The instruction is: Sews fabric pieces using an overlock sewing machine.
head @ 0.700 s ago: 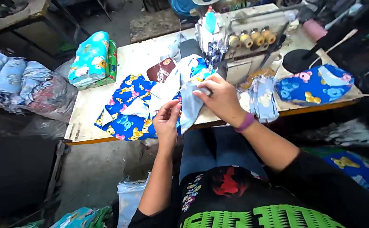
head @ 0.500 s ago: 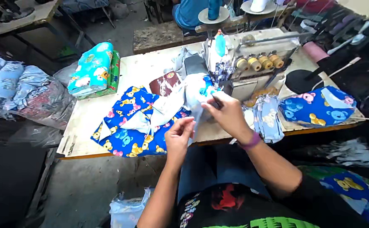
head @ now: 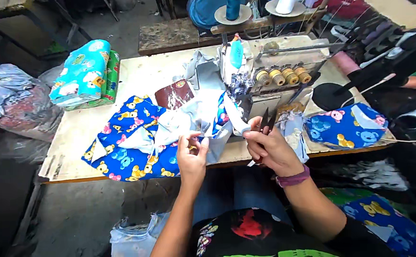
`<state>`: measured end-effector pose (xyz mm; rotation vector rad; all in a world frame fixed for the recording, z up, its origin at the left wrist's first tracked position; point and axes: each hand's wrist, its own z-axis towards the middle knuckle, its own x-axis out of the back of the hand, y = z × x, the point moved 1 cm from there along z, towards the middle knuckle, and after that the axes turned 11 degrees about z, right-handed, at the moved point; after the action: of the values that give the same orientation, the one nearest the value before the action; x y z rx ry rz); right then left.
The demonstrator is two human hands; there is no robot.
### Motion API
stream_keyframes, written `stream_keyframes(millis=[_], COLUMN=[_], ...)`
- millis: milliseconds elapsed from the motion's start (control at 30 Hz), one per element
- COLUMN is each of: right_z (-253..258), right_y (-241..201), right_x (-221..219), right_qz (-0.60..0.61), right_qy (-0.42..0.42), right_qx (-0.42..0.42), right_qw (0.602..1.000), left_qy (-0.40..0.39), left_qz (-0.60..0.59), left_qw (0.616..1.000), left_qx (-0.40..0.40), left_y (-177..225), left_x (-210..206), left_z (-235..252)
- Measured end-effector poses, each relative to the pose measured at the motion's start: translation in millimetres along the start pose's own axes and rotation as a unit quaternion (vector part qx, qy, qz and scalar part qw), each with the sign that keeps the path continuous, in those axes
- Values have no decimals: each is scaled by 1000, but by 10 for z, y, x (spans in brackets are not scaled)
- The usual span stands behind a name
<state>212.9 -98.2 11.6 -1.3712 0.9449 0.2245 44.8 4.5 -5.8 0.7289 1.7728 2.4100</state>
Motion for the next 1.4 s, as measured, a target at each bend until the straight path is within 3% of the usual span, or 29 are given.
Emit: stream_keyframes(millis=[67,133,200,367,533,633,733,800,900,967,1067,1133,1200,1333,1400], right_z=[-30,-81,-122,-122,-55,-37,-23,-11,2,-2,9,11,8,1,33], right_y=[71,88,45,-34,51,46,-32,-62,-46,-21,-34,-58,-50,-24,-3], right_x=[-50,-81,-46,9,-88,-77,-56,-82,-155,-182,-173,-149,-140,-71,-16], right_qz=[12,-18,-65,-107,-102,-90,-70,-35,3,3,-30,-64,-95,-167,-196], right_qy=[-20,-22,-2,26,-14,7,29,32,14,2,12,10,5,23,14], right_qx=[-23,-16,21,82,82,103,121,100,47,27,50,64,74,143,125], right_qw=[999,999,998,991,991,991,990,994,999,1000,998,996,993,975,972], left_qy=[-87,-176,-163,-85,-186,-123,-77,-72,-149,-161,-132,-162,-189,-170,-202], left_qz=[-129,-235,-276,-165,-284,-198,-115,-145,-246,-253,-144,-109,-143,-262,-278], left_qw=[986,946,936,982,938,972,982,981,957,954,978,978,970,950,939], left_qx=[65,138,147,22,71,-28,-126,-111,-39,-27,-74,-72,-46,-21,-28], left_y=[138,214,252,232,132,50,-24,13,108,127,119,93,85,198,262], left_x=[-93,-229,-319,-321,-374,-410,-411,-419,-421,-430,-393,-376,-383,-306,-269], left_z=[-42,-13,54,124,95,112,125,106,160,193,212,197,192,220,215])
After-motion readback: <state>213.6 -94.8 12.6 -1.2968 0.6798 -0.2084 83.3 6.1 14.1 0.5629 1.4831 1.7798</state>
